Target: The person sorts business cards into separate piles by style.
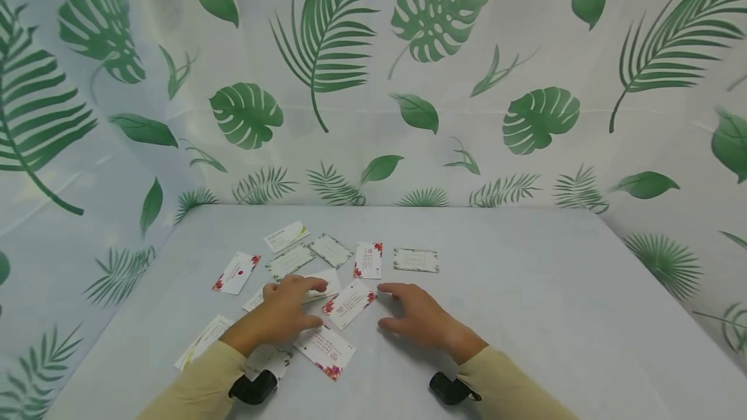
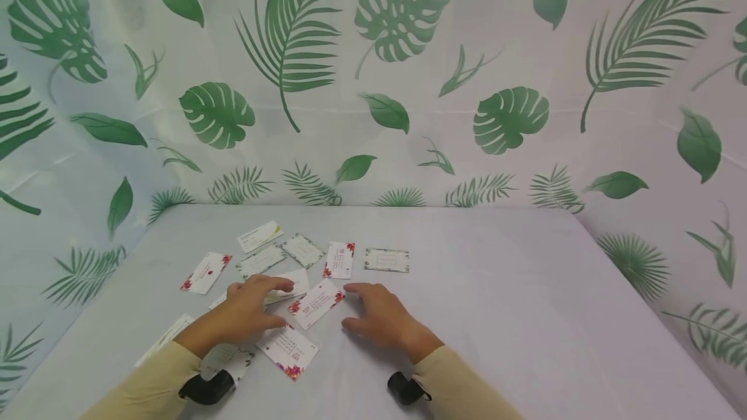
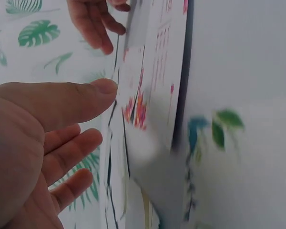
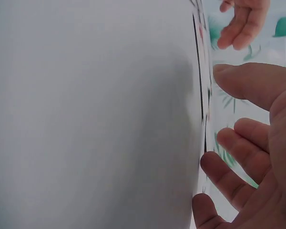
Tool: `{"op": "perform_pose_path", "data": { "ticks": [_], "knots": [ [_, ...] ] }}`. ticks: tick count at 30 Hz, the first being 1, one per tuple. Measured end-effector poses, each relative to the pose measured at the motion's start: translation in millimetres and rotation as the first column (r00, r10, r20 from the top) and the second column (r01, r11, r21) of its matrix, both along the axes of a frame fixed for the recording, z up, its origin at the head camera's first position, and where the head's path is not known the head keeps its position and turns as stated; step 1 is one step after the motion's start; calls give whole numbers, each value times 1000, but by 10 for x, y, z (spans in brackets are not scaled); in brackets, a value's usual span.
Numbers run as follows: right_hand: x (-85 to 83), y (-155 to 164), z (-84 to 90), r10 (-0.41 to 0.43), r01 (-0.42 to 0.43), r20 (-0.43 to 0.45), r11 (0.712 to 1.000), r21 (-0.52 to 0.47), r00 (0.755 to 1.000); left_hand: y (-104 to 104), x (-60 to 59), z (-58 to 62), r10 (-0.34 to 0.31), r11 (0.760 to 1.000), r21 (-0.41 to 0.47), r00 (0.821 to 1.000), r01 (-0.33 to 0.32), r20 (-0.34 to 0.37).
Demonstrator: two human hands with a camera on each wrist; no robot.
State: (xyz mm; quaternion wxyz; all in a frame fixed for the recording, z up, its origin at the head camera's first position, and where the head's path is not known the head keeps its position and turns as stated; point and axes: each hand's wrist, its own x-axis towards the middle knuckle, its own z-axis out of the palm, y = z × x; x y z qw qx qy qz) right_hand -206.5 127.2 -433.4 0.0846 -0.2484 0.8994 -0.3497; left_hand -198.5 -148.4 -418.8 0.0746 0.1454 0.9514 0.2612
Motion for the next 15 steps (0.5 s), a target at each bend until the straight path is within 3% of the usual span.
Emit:
{"op": "perform_pose_path", "data": {
  "ticks": [7, 15],
  "knots": [
    [-2, -216, -18, 54, -55, -27, 998, -11, 998, -166, 26, 3, 45, 999, -12, 999, -45, -5],
    [258, -527, 5, 78, -75, -56, 995, 64, 995, -463, 297, 95, 73, 997, 3, 993, -73, 89]
  ]
}}
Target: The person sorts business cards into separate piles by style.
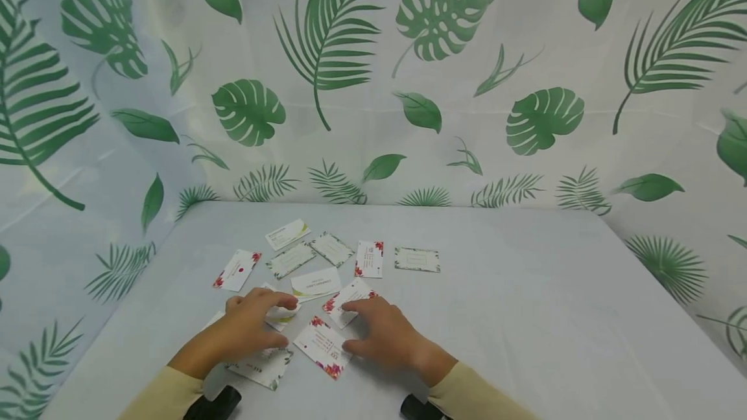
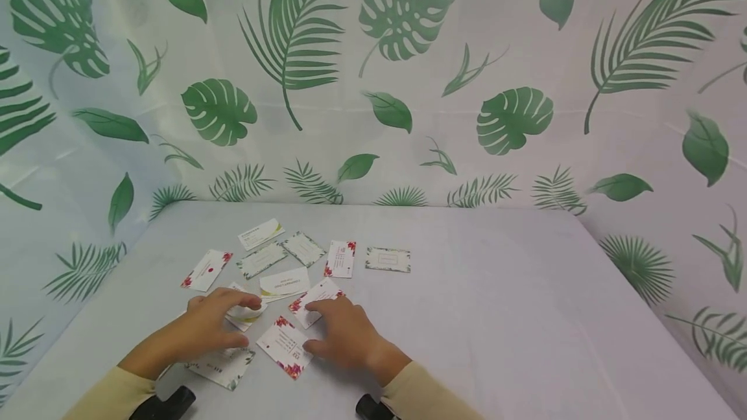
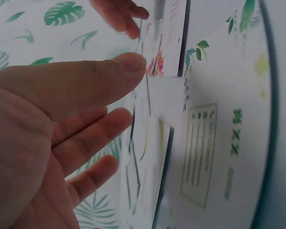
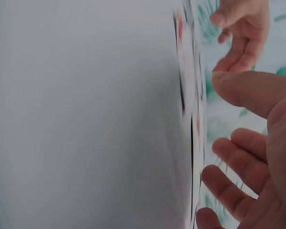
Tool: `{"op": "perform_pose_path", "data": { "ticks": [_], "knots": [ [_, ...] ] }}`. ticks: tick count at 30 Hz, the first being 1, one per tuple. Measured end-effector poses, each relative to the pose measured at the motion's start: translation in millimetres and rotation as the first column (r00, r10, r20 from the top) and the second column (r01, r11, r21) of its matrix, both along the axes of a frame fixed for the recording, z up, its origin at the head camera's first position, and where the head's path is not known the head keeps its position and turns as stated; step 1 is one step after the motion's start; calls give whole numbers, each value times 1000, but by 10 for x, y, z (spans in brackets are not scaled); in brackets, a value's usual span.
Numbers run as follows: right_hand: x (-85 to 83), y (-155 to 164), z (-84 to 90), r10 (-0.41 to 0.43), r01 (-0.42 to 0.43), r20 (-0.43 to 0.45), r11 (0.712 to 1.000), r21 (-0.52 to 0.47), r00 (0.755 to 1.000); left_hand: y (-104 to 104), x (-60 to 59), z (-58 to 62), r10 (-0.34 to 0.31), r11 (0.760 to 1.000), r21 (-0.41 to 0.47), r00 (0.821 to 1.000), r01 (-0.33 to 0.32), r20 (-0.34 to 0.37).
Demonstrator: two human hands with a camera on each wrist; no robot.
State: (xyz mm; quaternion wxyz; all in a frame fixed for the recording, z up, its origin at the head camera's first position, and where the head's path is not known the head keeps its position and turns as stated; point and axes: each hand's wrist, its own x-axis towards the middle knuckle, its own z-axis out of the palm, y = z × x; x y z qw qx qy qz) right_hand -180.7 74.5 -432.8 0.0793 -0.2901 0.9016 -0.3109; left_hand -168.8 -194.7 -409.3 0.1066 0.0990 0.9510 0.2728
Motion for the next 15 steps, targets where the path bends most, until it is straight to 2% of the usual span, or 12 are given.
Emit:
{"op": "perform_pose_path", "data": {
  "ticks": [7, 12, 15],
  "knots": [
    [253, -299, 15, 52, -48, -45, 996, 74, 998, -206, 197, -6, 8, 1000, -16, 999, -7, 46],
    [420, -551, 18, 140, -127, -99, 983, 130, 985, -343, 316, -58, 2, 1000, -19, 1000, -1, 21],
    [497, -698, 9, 159, -134, -135, 974, 180, 978, -408, 375, -86, -1, 1000, -29, 1000, 1, -3]
  ]
}}
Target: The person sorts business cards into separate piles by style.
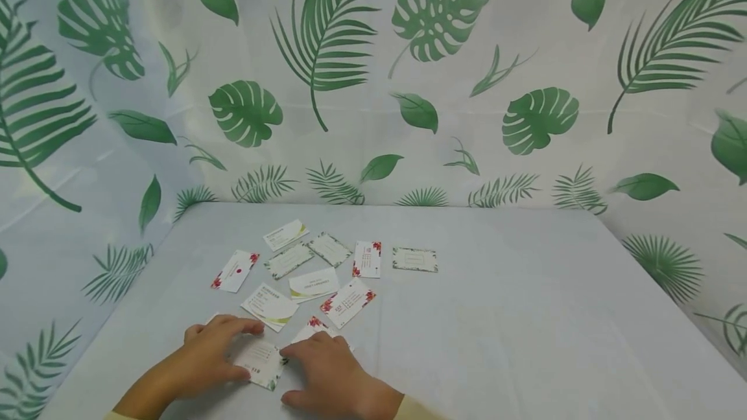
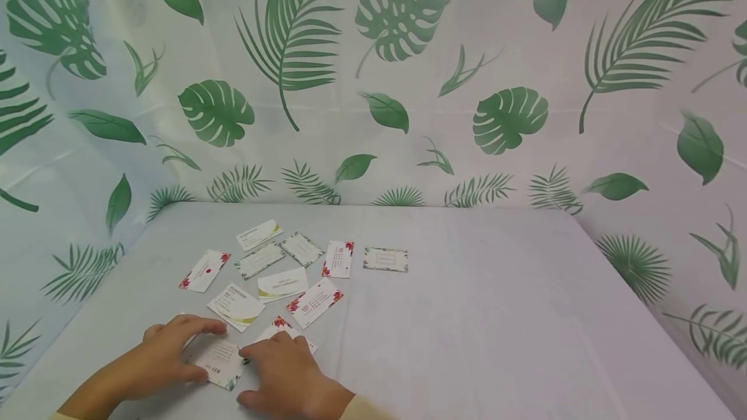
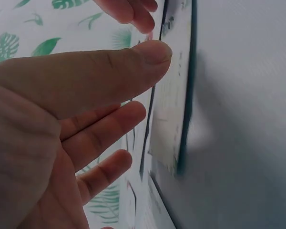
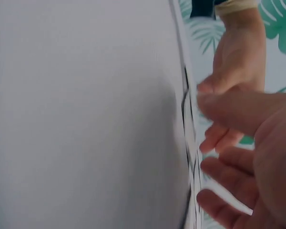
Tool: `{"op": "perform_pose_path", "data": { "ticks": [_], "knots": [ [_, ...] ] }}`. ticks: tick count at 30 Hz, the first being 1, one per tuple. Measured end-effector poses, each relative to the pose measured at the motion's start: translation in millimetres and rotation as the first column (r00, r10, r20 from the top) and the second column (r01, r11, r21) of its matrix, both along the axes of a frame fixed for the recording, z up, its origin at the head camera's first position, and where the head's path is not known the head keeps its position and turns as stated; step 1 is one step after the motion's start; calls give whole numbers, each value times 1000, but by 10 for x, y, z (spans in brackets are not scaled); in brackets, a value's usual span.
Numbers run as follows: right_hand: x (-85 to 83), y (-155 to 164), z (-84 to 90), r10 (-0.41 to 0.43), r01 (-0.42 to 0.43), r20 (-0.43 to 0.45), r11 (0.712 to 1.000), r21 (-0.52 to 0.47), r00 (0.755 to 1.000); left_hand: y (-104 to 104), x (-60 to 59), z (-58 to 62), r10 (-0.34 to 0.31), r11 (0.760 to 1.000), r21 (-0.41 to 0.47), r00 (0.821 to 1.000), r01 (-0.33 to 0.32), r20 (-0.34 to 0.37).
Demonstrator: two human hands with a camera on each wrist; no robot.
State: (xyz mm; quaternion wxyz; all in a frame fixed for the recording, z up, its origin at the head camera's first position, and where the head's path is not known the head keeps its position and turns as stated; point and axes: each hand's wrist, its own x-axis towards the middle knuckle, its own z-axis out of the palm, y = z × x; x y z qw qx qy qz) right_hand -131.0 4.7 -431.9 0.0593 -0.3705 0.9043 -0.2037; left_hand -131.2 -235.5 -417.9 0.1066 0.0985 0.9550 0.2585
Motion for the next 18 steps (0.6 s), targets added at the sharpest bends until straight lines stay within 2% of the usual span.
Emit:
{"op": "perform_pose_path", "data": {
  "ticks": [8, 14, 18],
  "knots": [
    [69, -191, -19, -66, 72, -47, 988, 135, 997, -71, 70, -64, 6, 1000, -28, 1000, -6, 0],
    [66, -203, -20, -76, 80, -32, 987, 138, 997, -62, 66, -95, 8, 999, -37, 1000, -8, -14],
    [59, -205, -12, -84, 83, -2, 988, 133, 996, -63, 49, -88, 8, 1000, -20, 1000, -8, 11]
  ]
}}
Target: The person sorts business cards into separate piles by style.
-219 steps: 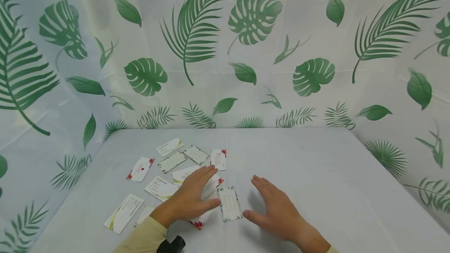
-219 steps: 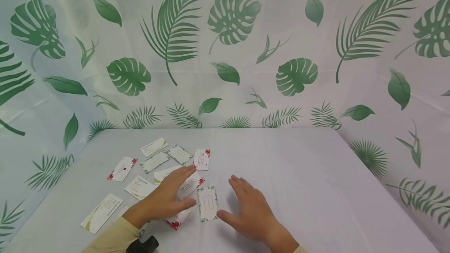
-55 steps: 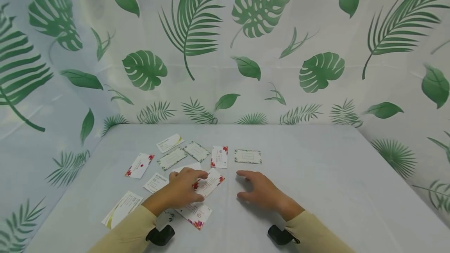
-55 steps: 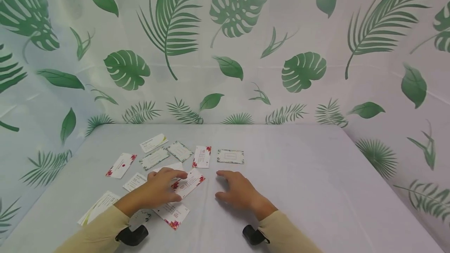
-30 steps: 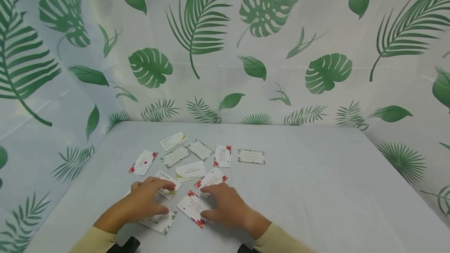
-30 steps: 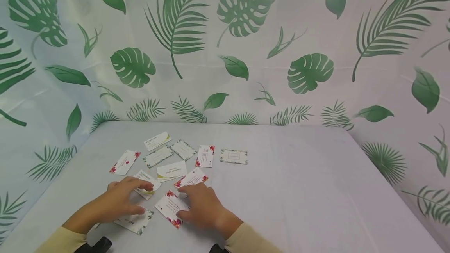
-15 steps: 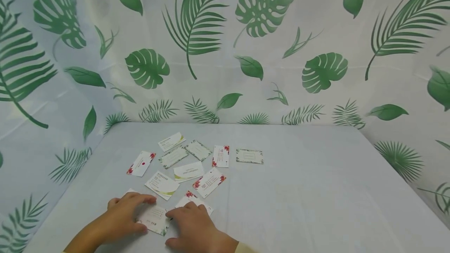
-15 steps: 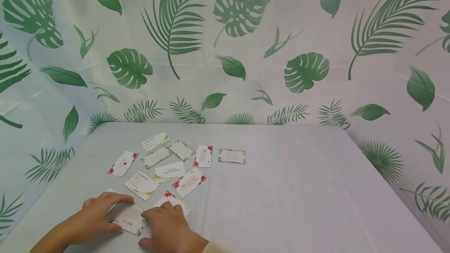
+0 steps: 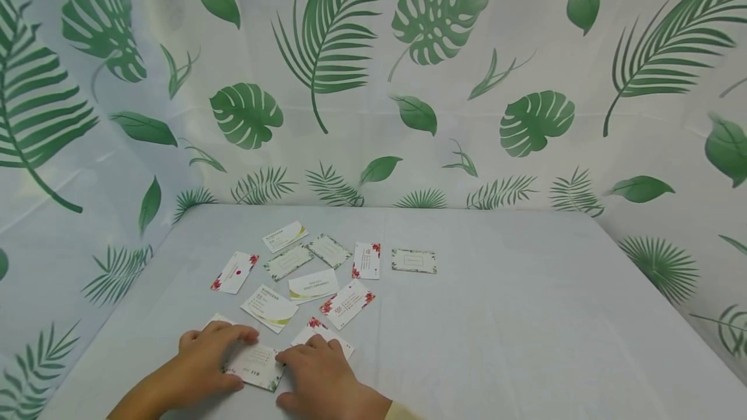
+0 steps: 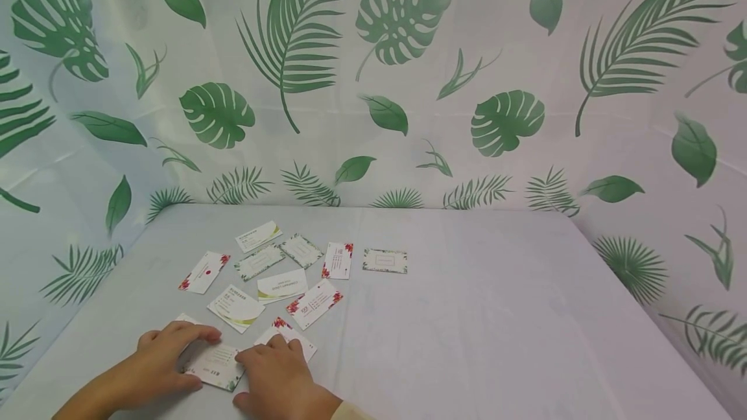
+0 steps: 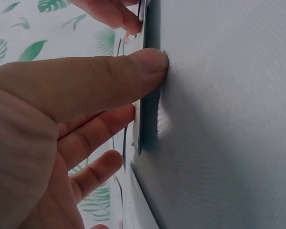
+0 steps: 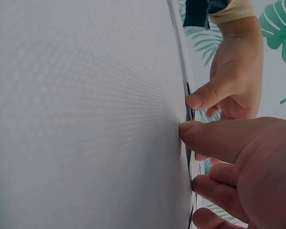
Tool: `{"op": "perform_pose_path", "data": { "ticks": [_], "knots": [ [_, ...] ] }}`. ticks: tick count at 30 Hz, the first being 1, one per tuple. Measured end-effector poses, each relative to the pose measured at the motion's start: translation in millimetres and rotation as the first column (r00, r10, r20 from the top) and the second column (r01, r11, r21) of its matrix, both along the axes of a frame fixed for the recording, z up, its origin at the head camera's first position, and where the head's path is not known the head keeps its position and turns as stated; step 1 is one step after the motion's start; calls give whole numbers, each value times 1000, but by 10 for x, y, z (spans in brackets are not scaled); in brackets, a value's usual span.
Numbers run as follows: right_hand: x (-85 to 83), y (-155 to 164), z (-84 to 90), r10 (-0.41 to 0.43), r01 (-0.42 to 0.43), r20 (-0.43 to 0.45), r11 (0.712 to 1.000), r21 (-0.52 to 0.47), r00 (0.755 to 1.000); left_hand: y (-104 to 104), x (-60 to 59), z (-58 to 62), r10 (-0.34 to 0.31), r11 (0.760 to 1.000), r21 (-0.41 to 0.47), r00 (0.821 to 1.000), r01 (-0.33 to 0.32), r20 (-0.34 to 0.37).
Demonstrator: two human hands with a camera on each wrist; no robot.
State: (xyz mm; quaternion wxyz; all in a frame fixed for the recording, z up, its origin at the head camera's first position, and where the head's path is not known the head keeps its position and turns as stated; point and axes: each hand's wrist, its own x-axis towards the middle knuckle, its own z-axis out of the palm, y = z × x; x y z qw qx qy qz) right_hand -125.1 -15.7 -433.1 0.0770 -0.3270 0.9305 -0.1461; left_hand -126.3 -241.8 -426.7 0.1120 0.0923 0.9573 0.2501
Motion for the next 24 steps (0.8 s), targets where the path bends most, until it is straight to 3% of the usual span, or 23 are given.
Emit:
{"op": "perform_pose_path", "data": {
  "ticks": [10, 16, 24],
  "knots": [
    [-11, 7, -8, -13, 13, 30, 1000, -5, 999, -17, 7, 2, -56, 998, 39, 998, 57, -26],
    [-19, 25, -2, -4, 4, 32, 1000, -3, 999, -26, 6, 14, -30, 999, 26, 1000, 30, -1],
    [-40, 48, 1, -7, 8, 40, 1000, -19, 999, -16, 14, 5, -42, 999, 26, 999, 43, -15]
  ]
}}
